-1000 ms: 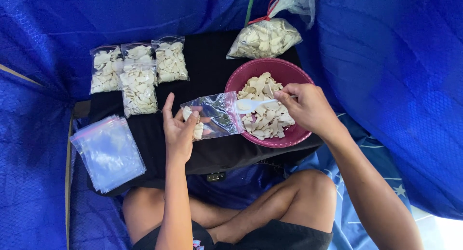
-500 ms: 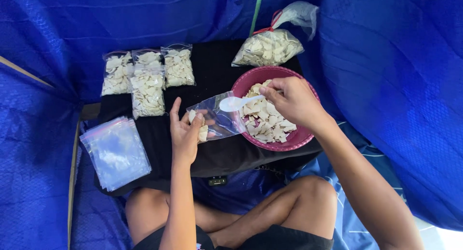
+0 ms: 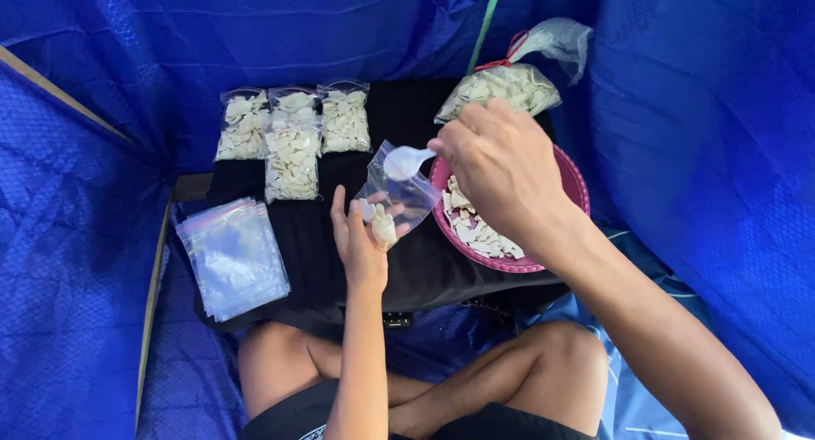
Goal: A person is scooping white chips from a bowl into small plastic bags using a plastic spoon.
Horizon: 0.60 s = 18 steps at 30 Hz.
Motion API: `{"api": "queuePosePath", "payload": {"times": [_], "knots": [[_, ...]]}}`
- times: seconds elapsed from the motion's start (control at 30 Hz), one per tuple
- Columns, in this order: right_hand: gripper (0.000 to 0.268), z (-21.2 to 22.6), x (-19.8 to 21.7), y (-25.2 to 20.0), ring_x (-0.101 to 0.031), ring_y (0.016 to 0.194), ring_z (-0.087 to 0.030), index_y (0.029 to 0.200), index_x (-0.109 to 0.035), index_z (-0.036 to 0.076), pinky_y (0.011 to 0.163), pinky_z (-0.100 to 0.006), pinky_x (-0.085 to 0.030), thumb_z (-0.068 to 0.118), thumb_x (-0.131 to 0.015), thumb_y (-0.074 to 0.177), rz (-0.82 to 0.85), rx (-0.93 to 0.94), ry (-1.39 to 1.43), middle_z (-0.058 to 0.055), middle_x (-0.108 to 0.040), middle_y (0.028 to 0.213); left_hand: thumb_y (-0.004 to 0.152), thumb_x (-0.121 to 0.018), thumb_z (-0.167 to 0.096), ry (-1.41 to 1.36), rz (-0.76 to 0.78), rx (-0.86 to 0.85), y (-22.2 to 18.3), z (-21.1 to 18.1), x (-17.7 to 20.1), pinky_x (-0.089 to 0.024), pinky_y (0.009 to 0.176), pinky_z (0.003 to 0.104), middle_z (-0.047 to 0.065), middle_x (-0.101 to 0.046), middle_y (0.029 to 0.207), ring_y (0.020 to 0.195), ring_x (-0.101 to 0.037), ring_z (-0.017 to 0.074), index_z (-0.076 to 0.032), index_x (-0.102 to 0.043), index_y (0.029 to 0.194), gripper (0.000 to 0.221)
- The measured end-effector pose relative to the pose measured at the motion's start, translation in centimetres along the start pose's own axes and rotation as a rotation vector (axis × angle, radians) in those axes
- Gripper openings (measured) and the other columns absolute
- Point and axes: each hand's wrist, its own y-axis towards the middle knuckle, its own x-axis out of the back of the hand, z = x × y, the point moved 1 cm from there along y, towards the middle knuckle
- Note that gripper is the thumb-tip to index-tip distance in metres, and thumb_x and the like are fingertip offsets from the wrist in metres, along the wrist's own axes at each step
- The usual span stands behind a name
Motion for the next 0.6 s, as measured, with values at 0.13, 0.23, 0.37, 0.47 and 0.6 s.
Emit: {"api": "queuePosePath", "payload": {"times": [0.13, 0.23, 0.37, 0.47, 0.6], "knots": [[0.028, -0.4, 0.1, -0.6, -0.059, 0.080, -0.026, 0.090, -0.066, 0.014, 0.068, -0.037, -0.049, 0.032, -0.054, 0.109, -0.035, 0.037, -0.024, -0.005, -0.055, 0.081, 0.104, -0.051, -0.041, -0.041, -0.008, -0.018, -0.5, 0.0, -1.4, -0.067, 0.067, 0.054, 0.018, -0.066, 0.123, 0.098, -0.074, 0.0412, -0.028, -0.025, 0.157, 0.060], [0.023, 0.5, 0.4, -0.5, -0.058, 0.079, -0.025, 0.089, -0.067, 0.015, 0.067, -0.037, -0.048, 0.029, -0.059, 0.105, -0.133, 0.144, -0.053, -0.004, -0.054, 0.080, 0.103, -0.052, -0.035, -0.045, -0.038, -0.004, -1.3, -0.4, -2.6, -0.067, 0.068, 0.054, 0.016, -0.064, 0.123, 0.097, -0.073, 0.0386, -0.026, -0.026, 0.157, 0.061], [0.009, 2.1, 1.5, 0.3, -0.052, 0.081, -0.023, 0.099, -0.069, 0.016, 0.067, -0.034, -0.044, 0.021, -0.062, 0.101, -0.197, 0.271, -0.163, -0.002, -0.051, 0.086, 0.101, -0.055, -0.033, -0.033, -0.072, -0.044, -1.6, -0.7, -3.2, -0.066, 0.073, 0.053, 0.016, -0.058, 0.134, 0.104, -0.071, 0.0402, -0.025, -0.028, 0.158, 0.063], [0.006, 2.0, 1.6, 0.6, -0.050, 0.082, -0.023, 0.098, -0.067, 0.016, 0.067, -0.035, -0.041, 0.018, -0.062, 0.098, -0.235, 0.304, -0.203, -0.001, -0.049, 0.087, 0.099, -0.061, -0.029, -0.010, -0.046, -0.093, -1.7, -0.9, -3.0, -0.067, 0.073, 0.052, 0.014, -0.057, 0.133, 0.104, -0.071, 0.0370, -0.023, -0.021, 0.160, 0.073], [0.009, 2.5, 2.3, 0.4, -0.053, 0.080, -0.026, 0.097, -0.069, 0.015, 0.068, -0.037, -0.042, 0.020, -0.062, 0.101, -0.272, 0.287, -0.149, -0.004, -0.050, 0.084, 0.094, -0.068, -0.014, -0.011, -0.028, -0.156, -1.8, -1.8, -3.7, -0.068, 0.071, 0.049, 0.008, -0.053, 0.128, 0.100, -0.070, 0.0318, -0.022, -0.016, 0.161, 0.085]]}}
